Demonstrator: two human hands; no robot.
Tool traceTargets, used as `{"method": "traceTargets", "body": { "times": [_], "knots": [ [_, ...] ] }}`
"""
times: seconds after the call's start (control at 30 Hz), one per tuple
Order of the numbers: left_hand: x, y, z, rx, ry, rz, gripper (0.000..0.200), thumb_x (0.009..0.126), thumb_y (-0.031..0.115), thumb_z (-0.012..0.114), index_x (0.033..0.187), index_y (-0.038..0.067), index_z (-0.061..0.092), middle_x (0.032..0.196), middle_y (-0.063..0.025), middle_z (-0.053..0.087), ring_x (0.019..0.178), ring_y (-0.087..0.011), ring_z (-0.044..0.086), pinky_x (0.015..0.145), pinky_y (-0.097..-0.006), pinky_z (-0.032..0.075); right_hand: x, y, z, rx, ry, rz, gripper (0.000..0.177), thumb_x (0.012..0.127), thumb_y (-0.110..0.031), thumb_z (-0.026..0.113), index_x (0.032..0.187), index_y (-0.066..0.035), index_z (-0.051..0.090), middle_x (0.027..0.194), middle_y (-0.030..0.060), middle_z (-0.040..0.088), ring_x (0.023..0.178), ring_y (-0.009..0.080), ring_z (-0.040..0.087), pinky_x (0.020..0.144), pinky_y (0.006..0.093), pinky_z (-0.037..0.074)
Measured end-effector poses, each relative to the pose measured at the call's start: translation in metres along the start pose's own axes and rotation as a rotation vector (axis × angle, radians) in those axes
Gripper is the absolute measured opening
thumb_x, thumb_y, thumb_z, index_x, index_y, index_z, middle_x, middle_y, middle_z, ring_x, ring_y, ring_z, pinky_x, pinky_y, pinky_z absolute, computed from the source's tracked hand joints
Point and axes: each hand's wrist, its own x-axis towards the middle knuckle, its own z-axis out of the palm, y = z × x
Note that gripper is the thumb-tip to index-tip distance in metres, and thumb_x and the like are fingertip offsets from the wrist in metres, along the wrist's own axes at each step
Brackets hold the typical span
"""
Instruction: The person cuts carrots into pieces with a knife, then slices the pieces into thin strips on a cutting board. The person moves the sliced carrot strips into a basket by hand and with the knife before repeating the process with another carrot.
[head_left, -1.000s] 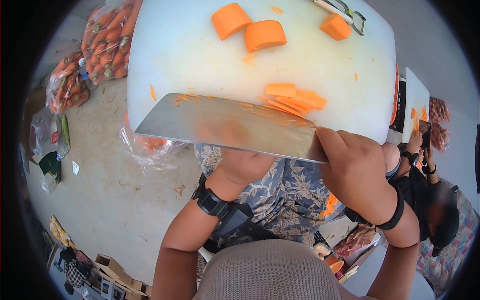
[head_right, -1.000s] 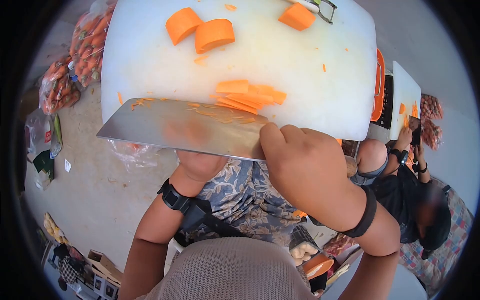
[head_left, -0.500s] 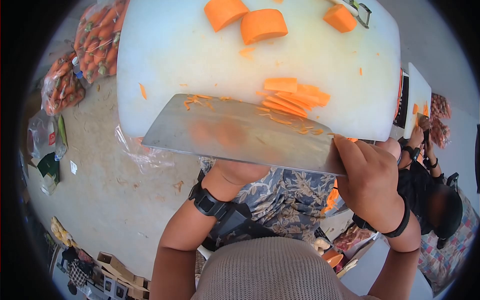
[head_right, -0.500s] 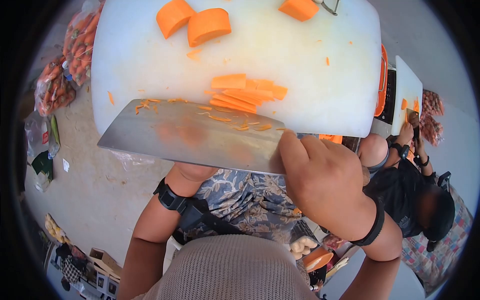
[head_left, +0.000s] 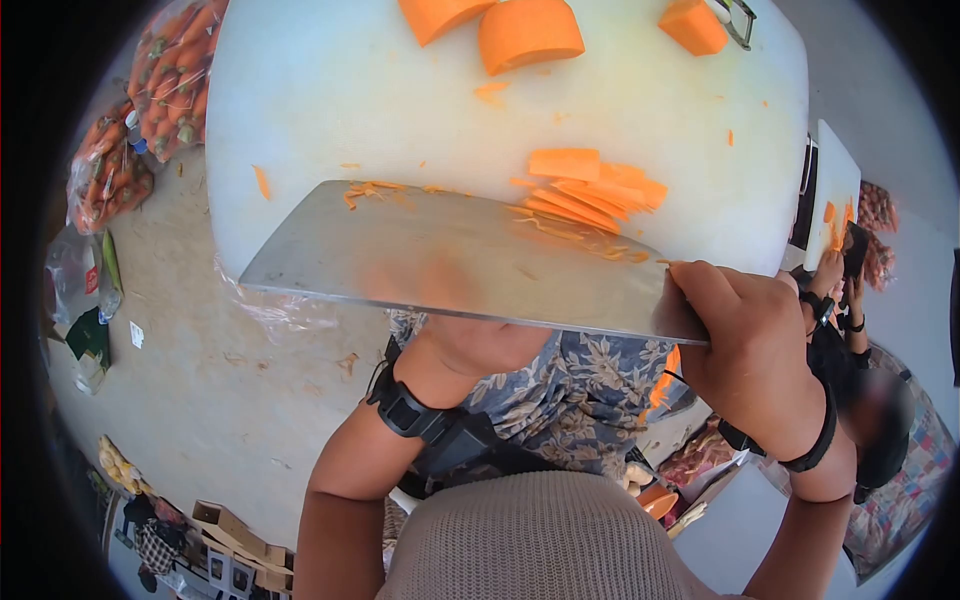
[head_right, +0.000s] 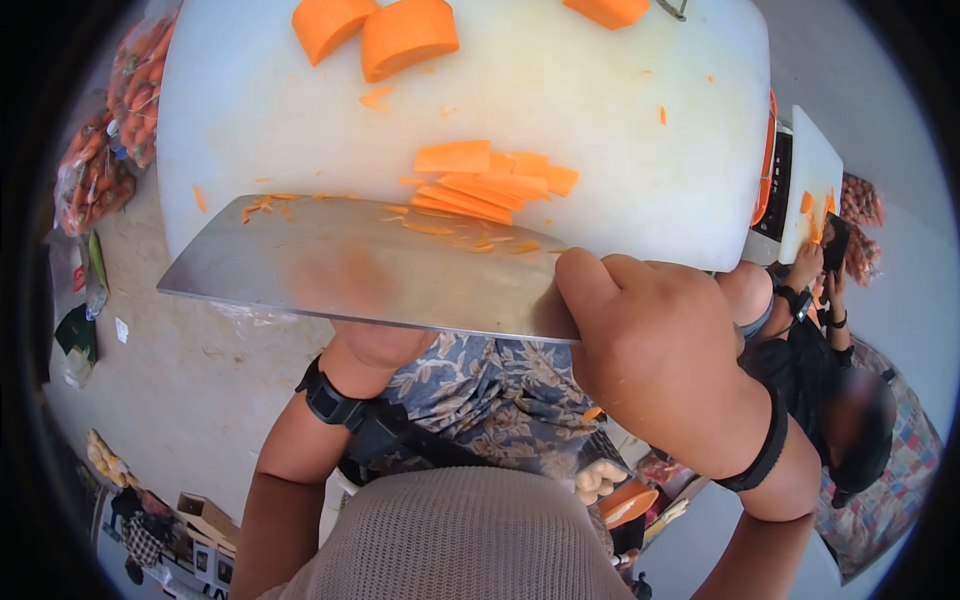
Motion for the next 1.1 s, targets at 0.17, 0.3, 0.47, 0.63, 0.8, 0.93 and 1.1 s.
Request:
{"method": "traceTargets", "body": {
  "times": [0.17, 0.3, 0.47, 0.63, 0.8, 0.93, 1.1],
  "knots": [
    [0.01, 0.0, -0.003, 0.094, -0.007, 0.096, 0.019, 0.073, 0.004, 0.067, 0.09, 0.006, 0.073, 0.104, -0.0056, 0.067, 0.093, -0.0264, 0.064, 0.083, -0.0403, 0.052, 0.017, -0.002, 0.003, 0.024, -0.035, 0.0, 0.037, 0.058, 0.007, 0.063, 0.092, -0.005, 0.058, 0.069, 0.0117, 0.06, 0.063, 0.0335, 0.061, 0.054, 0.0414, 0.045],
    [0.015, 0.002, -0.001, 0.117, -0.001, 0.057, 0.019, 0.071, 0.002, 0.067, 0.088, 0.007, 0.074, 0.103, -0.0047, 0.066, 0.094, -0.0259, 0.064, 0.083, -0.0394, 0.053, 0.029, -0.004, 0.014, 0.064, 0.042, -0.055, 0.034, 0.058, 0.007, 0.063, 0.089, -0.004, 0.056, 0.069, 0.0126, 0.059, 0.063, 0.0345, 0.061, 0.053, 0.0415, 0.046],
    [0.012, -0.003, -0.003, 0.078, -0.009, 0.082, 0.02, 0.071, 0.002, 0.069, 0.09, 0.006, 0.073, 0.106, -0.0069, 0.067, 0.095, -0.0268, 0.064, 0.083, -0.0399, 0.053, 0.025, -0.006, 0.019, 0.051, 0.033, -0.042, 0.031, 0.061, 0.005, 0.064, 0.089, -0.004, 0.057, 0.067, 0.0117, 0.058, 0.062, 0.0333, 0.061, 0.055, 0.0408, 0.047],
    [-0.005, -0.002, -0.002, 0.076, -0.016, 0.017, 0.033, 0.077, 0.016, 0.075, 0.109, 0.007, 0.07, 0.108, -0.0118, 0.066, 0.096, -0.035, 0.062, 0.087, -0.0516, 0.046, 0.013, -0.009, 0.016, -0.122, 0.189, -0.165, 0.017, 0.072, -0.008, 0.065, 0.075, -0.007, 0.049, 0.059, 0.0046, 0.046, 0.049, 0.0201, 0.054, 0.044, 0.0325, 0.043],
    [-0.025, -0.008, 0.001, 0.336, -0.094, 0.066, 0.052, 0.082, 0.041, 0.072, 0.122, 0.01, 0.064, 0.122, -0.0148, 0.06, 0.108, -0.0377, 0.056, 0.094, -0.0588, 0.038, -0.001, -0.007, 0.009, -0.127, 0.229, -0.153, 0.018, 0.07, -0.007, 0.066, 0.074, -0.007, 0.049, 0.058, 0.0032, 0.044, 0.048, 0.0186, 0.052, 0.044, 0.0319, 0.041],
    [-0.024, -0.005, 0.008, 0.335, 0.061, 0.142, 0.032, 0.088, 0.018, 0.064, 0.117, 0.005, 0.066, 0.122, -0.011, 0.064, 0.106, -0.0303, 0.063, 0.092, -0.0456, 0.05, -0.013, -0.008, 0.006, -0.053, 0.12, -0.04, 0.039, 0.06, 0.006, 0.066, 0.098, -0.002, 0.062, 0.071, 0.0083, 0.061, 0.063, 0.0273, 0.061, 0.059, 0.0381, 0.037],
    [-0.028, -0.01, 0.007, 0.045, -0.025, 0.06, 0.032, 0.089, 0.018, 0.063, 0.118, 0.004, 0.066, 0.121, -0.0114, 0.064, 0.105, -0.0299, 0.063, 0.092, -0.0454, 0.05, -0.017, -0.006, 0.003, -0.059, 0.067, -0.032, 0.047, 0.057, 0.006, 0.065, 0.104, 0.001, 0.062, 0.075, 0.0119, 0.062, 0.067, 0.0291, 0.062, 0.061, 0.0383, 0.042]
  ]
}}
